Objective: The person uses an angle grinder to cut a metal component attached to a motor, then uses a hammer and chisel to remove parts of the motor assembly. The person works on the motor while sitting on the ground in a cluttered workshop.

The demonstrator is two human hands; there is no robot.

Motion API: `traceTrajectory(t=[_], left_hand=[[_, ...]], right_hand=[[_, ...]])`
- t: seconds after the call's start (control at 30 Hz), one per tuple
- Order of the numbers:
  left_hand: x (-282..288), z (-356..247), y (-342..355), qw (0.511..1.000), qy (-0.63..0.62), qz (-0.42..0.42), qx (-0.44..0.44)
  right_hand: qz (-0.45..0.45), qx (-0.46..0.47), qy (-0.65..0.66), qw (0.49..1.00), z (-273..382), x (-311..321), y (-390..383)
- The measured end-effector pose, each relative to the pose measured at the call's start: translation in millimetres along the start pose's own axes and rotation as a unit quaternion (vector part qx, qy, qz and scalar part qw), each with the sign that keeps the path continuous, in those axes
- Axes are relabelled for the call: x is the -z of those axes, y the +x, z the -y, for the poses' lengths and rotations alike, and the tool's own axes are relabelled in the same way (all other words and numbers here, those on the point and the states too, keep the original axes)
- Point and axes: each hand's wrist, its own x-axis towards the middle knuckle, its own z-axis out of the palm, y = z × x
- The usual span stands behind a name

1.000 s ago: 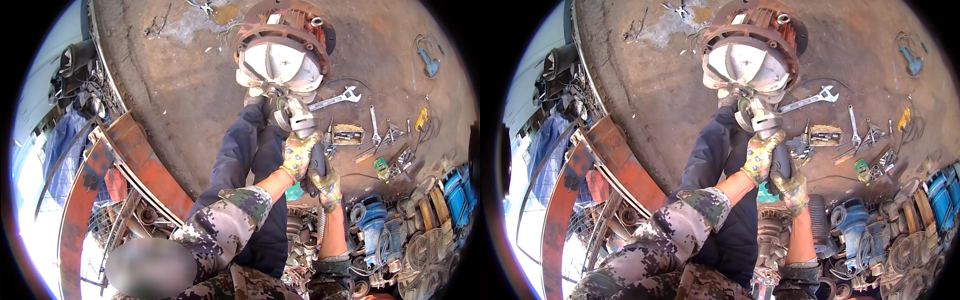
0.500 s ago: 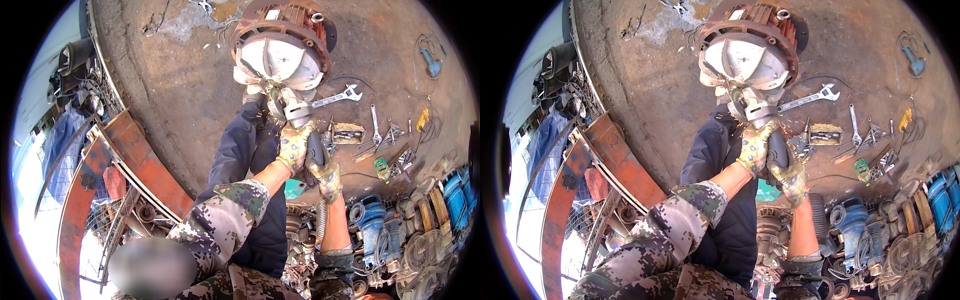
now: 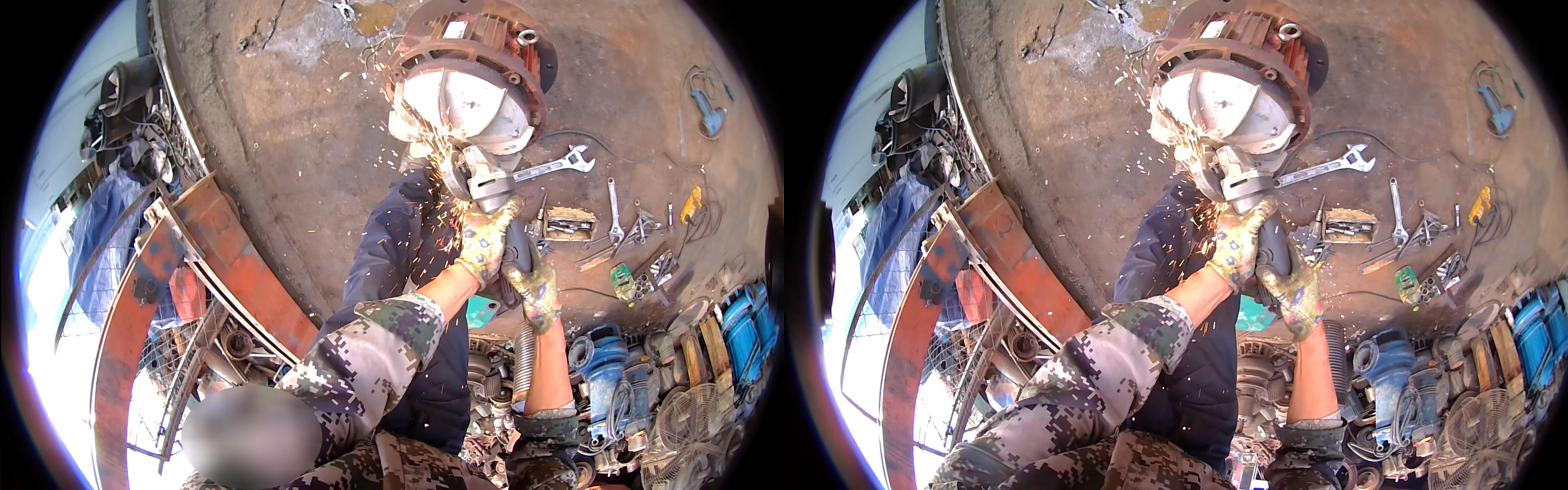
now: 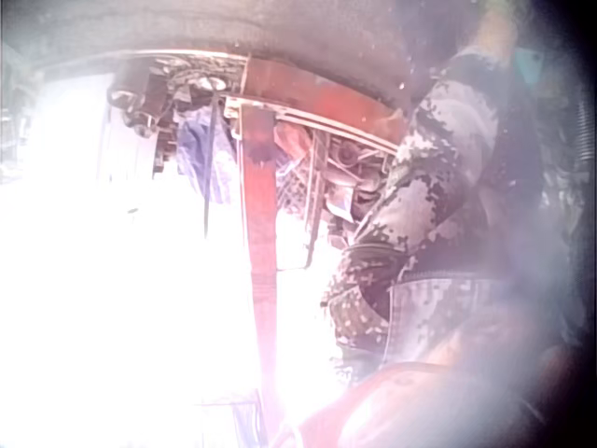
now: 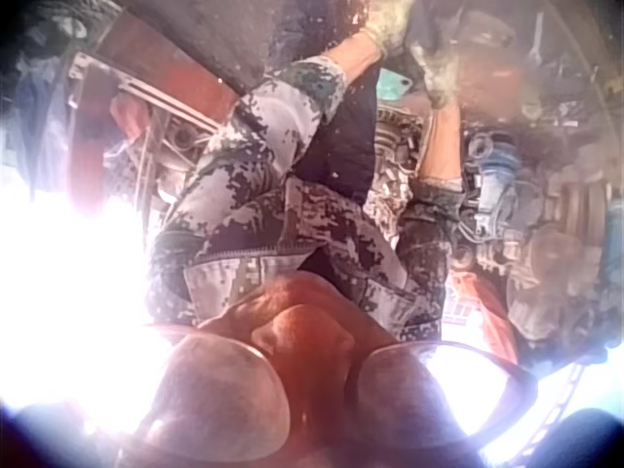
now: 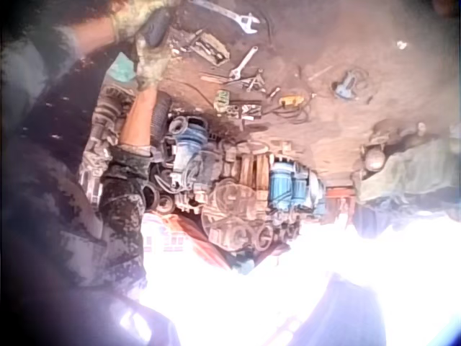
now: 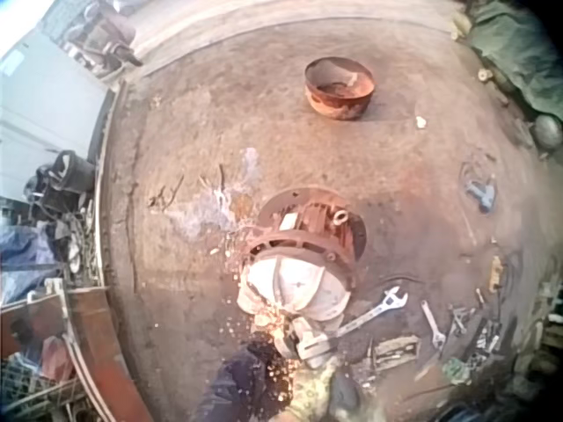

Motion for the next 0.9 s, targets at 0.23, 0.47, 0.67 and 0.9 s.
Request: traceTrajectory(t=[0.23,0.47,0.67,0.9], left_hand=[[4,3,5,1.000,0.016,-0.005,-0.005],[4,2,5,1.000,0.024,0.001,-0.007],[2,-2,2,1.000,0.017,-0.005,-0.018],[5,-4,3,1.000,0.023,0.011,-0.005]], right_hand=[[0.006,0.019,-0.014,1.000,0,0,0],[-0.022,0.089,-0.039,0.995,-9,-5,3],[-0.020,0.048,-0.025,0.998,-13,-3,3],[-0.044,0.095,-0.077,0.991,-22,-3,5]])
